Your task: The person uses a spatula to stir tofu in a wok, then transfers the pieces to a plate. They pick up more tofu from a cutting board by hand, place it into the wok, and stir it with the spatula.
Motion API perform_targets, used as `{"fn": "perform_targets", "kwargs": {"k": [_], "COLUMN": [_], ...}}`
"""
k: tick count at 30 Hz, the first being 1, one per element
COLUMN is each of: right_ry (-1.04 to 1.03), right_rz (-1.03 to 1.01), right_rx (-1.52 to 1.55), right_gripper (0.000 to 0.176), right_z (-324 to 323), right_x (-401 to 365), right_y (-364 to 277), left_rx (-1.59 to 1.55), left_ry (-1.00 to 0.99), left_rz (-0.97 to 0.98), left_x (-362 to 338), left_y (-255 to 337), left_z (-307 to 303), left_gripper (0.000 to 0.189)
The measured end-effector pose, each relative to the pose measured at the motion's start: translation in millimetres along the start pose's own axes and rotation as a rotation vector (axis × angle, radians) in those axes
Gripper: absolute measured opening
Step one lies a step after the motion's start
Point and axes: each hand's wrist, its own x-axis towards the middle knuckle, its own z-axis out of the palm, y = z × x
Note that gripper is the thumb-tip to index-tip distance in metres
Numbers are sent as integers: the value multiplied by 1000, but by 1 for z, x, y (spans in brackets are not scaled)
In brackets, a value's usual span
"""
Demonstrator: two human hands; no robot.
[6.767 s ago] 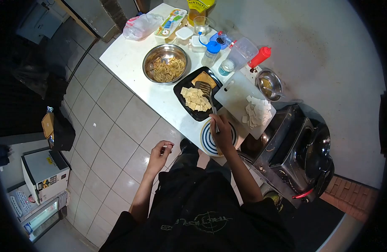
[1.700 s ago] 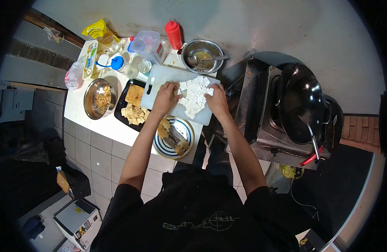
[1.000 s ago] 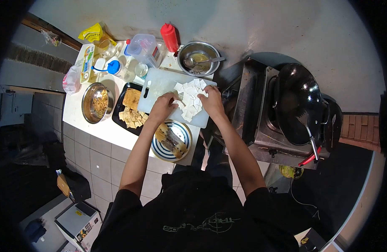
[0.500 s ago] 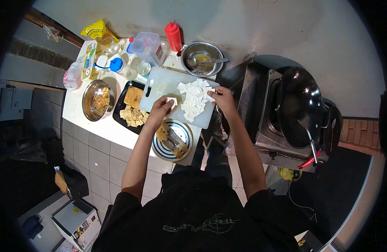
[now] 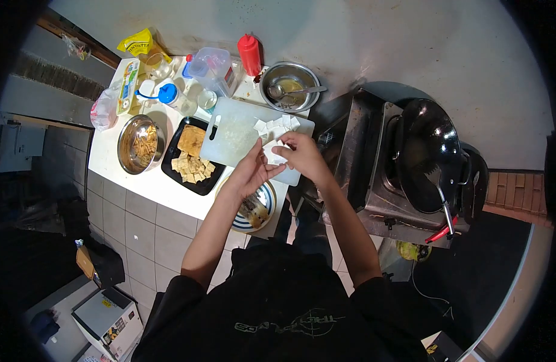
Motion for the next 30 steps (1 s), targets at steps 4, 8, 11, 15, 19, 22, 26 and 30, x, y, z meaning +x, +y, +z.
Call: {"fn": "perform_targets", "kwargs": {"k": [4, 8, 11, 15, 19, 22, 26, 30], "right_ry": [120, 114, 54, 39, 38, 70, 82, 93], "right_rz": [-323, -346, -296, -336, -223, -254, -268, -273], "right_rx": [-367, -396, -351, -319, -158, -151, -187, -162], "right_gripper": [25, 25, 24, 23, 22, 19, 15, 12], "right_z": [9, 9, 6, 6, 6, 4, 0, -7], "right_x": [-5, -7, -6, -8, -18, -18, -20, -23], "right_y": [-2, -7, -7, -6, -20, -13, -7, -10], "left_rx": [-134, -118, -119, -66, -42, -26, -42, -34], "left_ry": [-44, 41, 13, -3, -7, -31, -64, -48], "left_rz": [-30, -35, -7, 52, 38, 17, 22, 49], "left_x": [10, 7, 3, -4, -12, -12, -10, -16], "left_y": [-12, -13, -10, -9, -4, 0, -1, -1], "left_z": [-18, -19, -19, -21, -14, -13, -10, 0], "left_gripper": [49, 46, 36, 34, 35, 39, 41, 34]}}
